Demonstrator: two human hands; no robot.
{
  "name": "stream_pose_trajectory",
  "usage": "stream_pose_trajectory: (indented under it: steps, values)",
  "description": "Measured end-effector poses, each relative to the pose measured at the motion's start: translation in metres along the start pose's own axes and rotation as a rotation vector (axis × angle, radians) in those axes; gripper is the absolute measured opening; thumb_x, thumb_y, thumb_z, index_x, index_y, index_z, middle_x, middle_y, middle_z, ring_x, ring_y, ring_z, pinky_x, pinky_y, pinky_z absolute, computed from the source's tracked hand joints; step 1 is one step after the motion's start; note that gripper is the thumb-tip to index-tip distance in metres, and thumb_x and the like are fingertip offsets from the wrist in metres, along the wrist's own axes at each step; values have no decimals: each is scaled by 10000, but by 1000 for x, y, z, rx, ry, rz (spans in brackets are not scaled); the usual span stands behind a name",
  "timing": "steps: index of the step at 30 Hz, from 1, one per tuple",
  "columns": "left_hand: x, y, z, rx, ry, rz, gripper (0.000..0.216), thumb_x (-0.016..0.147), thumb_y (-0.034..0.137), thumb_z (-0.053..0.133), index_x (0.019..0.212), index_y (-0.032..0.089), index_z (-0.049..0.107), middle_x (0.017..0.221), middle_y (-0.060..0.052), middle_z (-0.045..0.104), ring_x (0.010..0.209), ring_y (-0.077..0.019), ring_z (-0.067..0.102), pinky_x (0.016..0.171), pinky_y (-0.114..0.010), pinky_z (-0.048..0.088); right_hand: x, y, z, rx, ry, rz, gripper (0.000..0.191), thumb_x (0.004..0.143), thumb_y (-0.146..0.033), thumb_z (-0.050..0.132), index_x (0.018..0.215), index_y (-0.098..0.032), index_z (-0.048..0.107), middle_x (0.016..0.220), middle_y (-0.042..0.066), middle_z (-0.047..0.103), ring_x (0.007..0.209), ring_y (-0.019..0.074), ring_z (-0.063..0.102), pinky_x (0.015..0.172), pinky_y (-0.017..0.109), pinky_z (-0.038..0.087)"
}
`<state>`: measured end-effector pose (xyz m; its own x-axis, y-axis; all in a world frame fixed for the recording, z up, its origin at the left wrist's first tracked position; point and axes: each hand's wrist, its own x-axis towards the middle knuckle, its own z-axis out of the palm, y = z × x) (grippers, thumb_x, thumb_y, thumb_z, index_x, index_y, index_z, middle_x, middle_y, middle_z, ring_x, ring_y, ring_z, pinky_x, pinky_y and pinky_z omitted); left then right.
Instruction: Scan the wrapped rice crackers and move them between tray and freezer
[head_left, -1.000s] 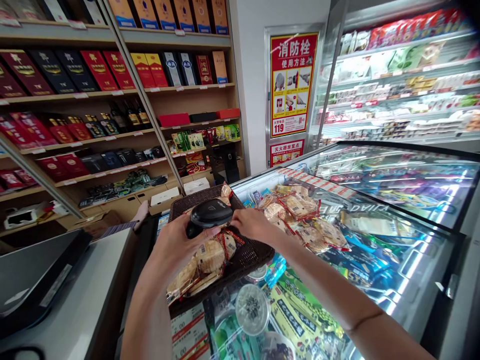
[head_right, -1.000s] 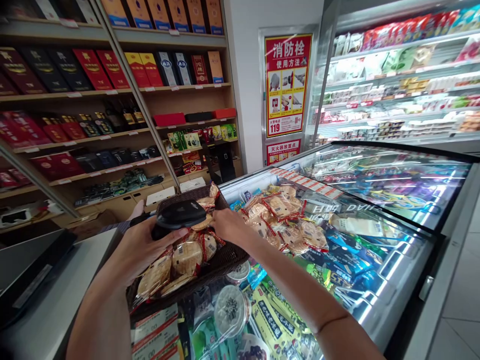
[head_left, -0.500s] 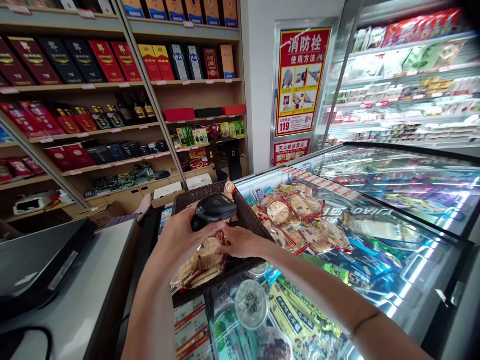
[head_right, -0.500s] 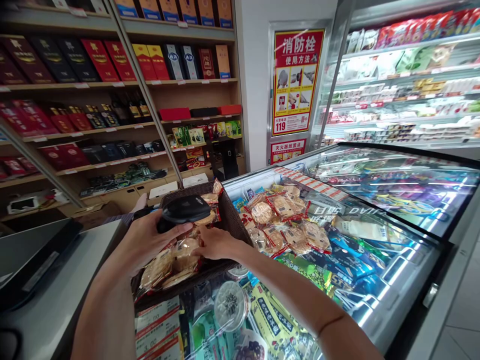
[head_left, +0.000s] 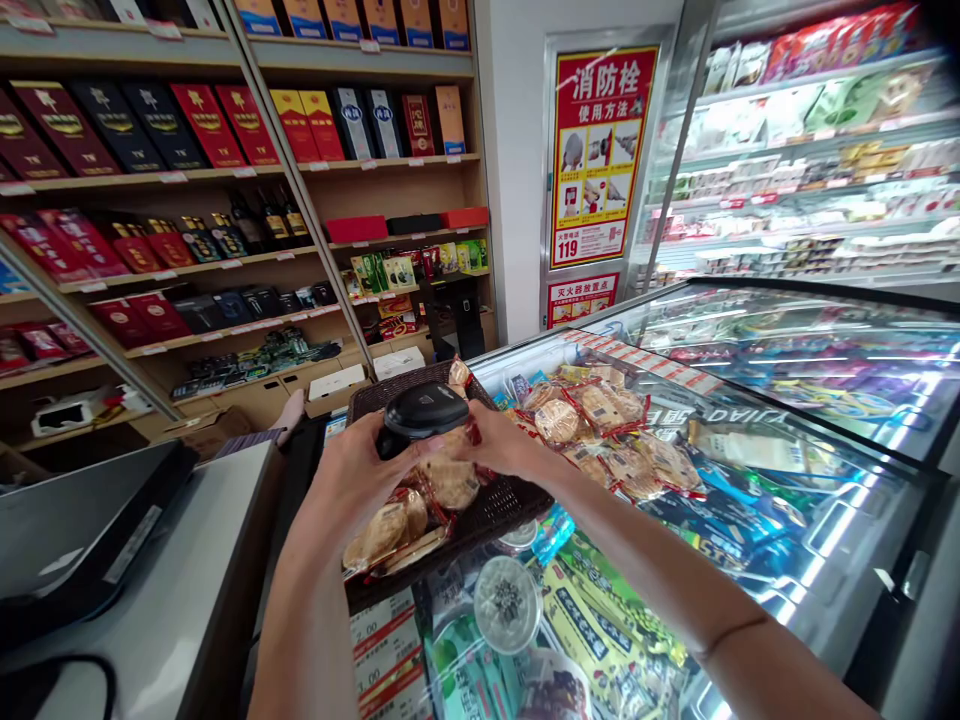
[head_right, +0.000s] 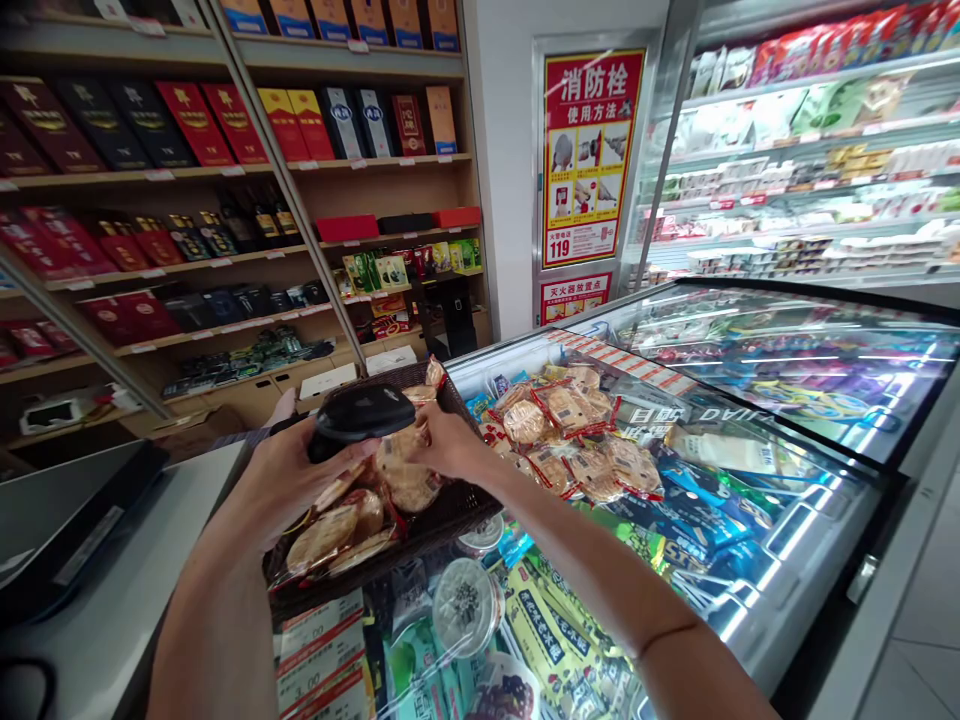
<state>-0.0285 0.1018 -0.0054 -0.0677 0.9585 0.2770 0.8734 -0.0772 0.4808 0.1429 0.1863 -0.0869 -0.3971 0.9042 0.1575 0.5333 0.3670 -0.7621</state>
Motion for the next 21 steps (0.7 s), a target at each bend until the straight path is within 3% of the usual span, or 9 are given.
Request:
stream_pose_trajectory:
  steps: [2,7,12,17,21]
  values:
    - [1,-1,-1,11,16,6,474,720,656,620,868,222,740,742,-32,722,757,-264,655,638,-280,427,2,5,-19,4,58,49,363,772,-281,733,1081,-198,560,919,15,652,778,149,604,672,242,443]
    - [2,-3,-2,46,-12,-8,531,705,704,608,899,225,734,682,-31,685,735,-275,646,628,-286,414,4,17,-55,50,51,59,265,836,-333,638,1063,-206,588,746,-33,597,635,129,559,617,241,429]
    - [3,-6,-2,58,22,-53,564,709,739,571,801,197,697,698,-44,676,733,-257,639,604,-284,398,8,17,-57,59,197,-214,152,701,-152,666,832,-183,597,850,-11,627,800,149,574,764,261,436]
    - [5,-13,-1,-64,22,-27,555,671,722,629,786,185,706,727,-48,681,748,-239,631,608,-280,442,12,18,-55,-58,497,-501,186,730,-43,505,807,-194,584,1011,63,619,1024,187,566,930,307,414]
    - [4,-12,-1,-137,12,5,548,668,714,642,814,192,719,800,-44,703,768,-232,644,637,-277,462,14,25,-63,-123,527,-560,209,774,-42,472,800,-207,596,1079,85,616,1103,197,555,986,338,412]
